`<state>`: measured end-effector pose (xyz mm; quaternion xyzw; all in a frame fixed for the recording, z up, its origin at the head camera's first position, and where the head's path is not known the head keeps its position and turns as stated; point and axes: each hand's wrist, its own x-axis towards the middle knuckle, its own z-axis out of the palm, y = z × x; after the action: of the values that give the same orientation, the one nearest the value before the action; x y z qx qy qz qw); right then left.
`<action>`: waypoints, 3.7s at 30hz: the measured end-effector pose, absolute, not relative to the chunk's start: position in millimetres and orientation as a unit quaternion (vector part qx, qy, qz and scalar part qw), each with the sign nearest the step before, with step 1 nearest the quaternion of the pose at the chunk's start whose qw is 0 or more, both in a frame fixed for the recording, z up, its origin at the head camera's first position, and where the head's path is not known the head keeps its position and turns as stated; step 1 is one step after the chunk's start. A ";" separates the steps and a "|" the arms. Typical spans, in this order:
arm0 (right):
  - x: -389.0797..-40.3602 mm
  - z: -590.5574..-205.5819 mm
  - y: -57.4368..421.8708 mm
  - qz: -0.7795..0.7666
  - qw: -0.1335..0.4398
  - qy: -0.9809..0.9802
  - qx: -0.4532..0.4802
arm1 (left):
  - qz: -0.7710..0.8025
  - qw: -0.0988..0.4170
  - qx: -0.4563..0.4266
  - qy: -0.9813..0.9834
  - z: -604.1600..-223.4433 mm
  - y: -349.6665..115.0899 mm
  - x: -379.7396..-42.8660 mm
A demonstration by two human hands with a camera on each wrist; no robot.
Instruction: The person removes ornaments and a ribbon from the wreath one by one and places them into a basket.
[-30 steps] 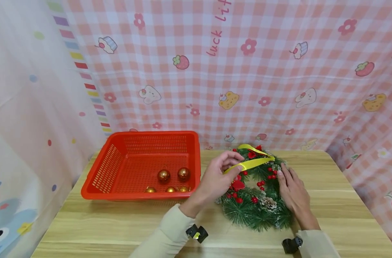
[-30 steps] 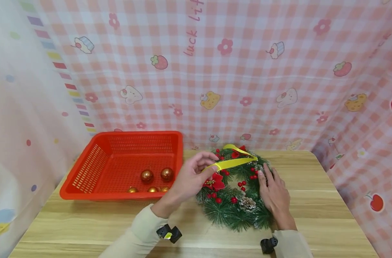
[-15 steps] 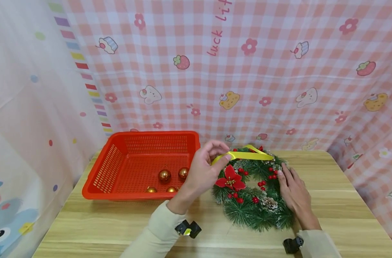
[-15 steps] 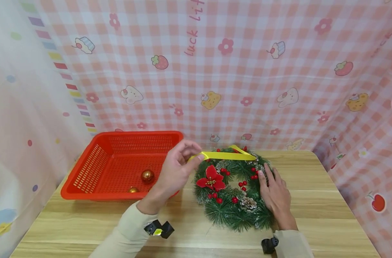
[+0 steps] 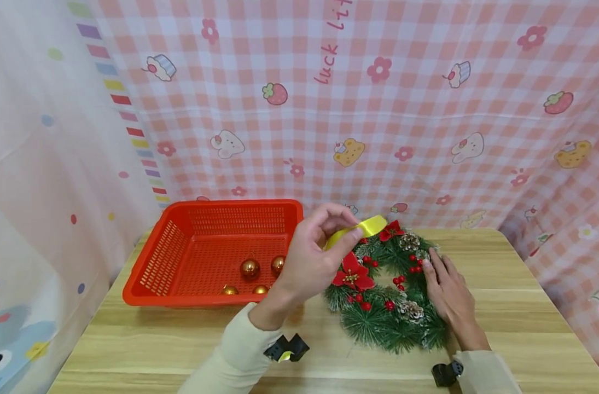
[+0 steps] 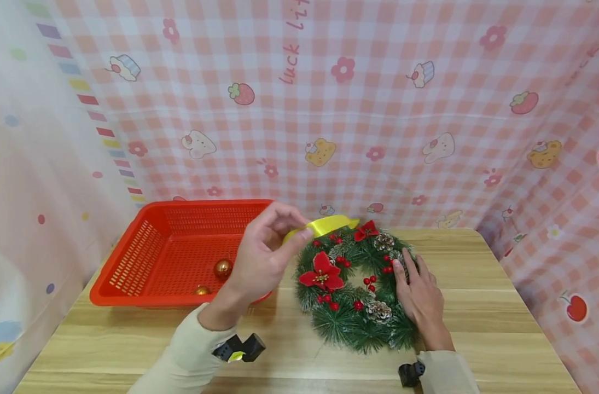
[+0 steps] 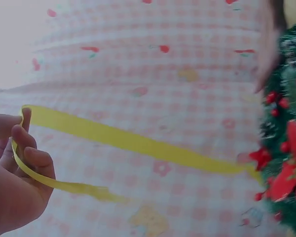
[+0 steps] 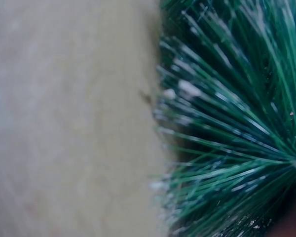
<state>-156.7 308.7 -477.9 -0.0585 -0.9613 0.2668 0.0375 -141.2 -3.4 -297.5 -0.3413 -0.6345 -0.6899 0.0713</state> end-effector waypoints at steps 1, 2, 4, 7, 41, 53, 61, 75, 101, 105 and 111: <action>-157.0 -477.9 308.5 0.267 0.036 -0.961 -0.059 | -0.692 0.081 -0.343 -0.630 -293.3 -6.2 -140.9; -157.2 -477.9 308.6 0.267 0.036 -0.961 -0.059 | -0.694 0.090 -0.344 -0.626 -289.6 -9.5 -141.1; -157.5 -477.7 308.7 0.266 0.035 -0.961 -0.059 | -0.701 0.104 -0.340 -0.618 -284.9 -17.8 -143.2; -157.7 -477.7 308.6 0.265 0.032 -0.962 -0.058 | -0.706 0.122 -0.324 -0.617 -280.8 -34.2 -146.8; -156.2 -478.3 306.3 0.261 0.035 -0.963 -0.050 | -0.512 0.062 -0.148 -0.844 -359.5 -174.8 -160.4; -156.6 -477.8 307.2 0.260 0.037 -0.964 -0.051 | -0.399 0.057 -0.133 -0.906 -365.8 -149.4 -169.5; -157.1 -478.1 306.5 0.261 0.033 -0.963 -0.054 | -0.412 -0.018 -0.155 -0.898 -360.0 -94.2 -181.9; -157.5 -477.7 306.6 0.265 0.029 -0.962 -0.057 | -0.384 -0.087 -0.134 -0.910 -376.7 -38.2 -213.5; -158.6 -477.2 305.3 0.260 0.019 -0.963 -0.064 | -0.466 -0.019 -0.123 -0.876 -378.0 -25.2 -218.8; -159.2 -477.9 306.0 0.257 0.016 -0.964 -0.068 | -0.526 -0.016 -0.150 -0.837 -364.3 -30.4 -211.7; -158.5 -477.5 305.8 0.255 0.017 -0.964 -0.067 | -0.573 0.026 -0.179 -0.799 -342.4 -44.8 -202.0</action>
<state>-158.5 305.8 -477.5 -0.0668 -0.9644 0.2552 0.0165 -202.0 -44.8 -342.4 -0.1793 -0.7993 -0.5730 0.0257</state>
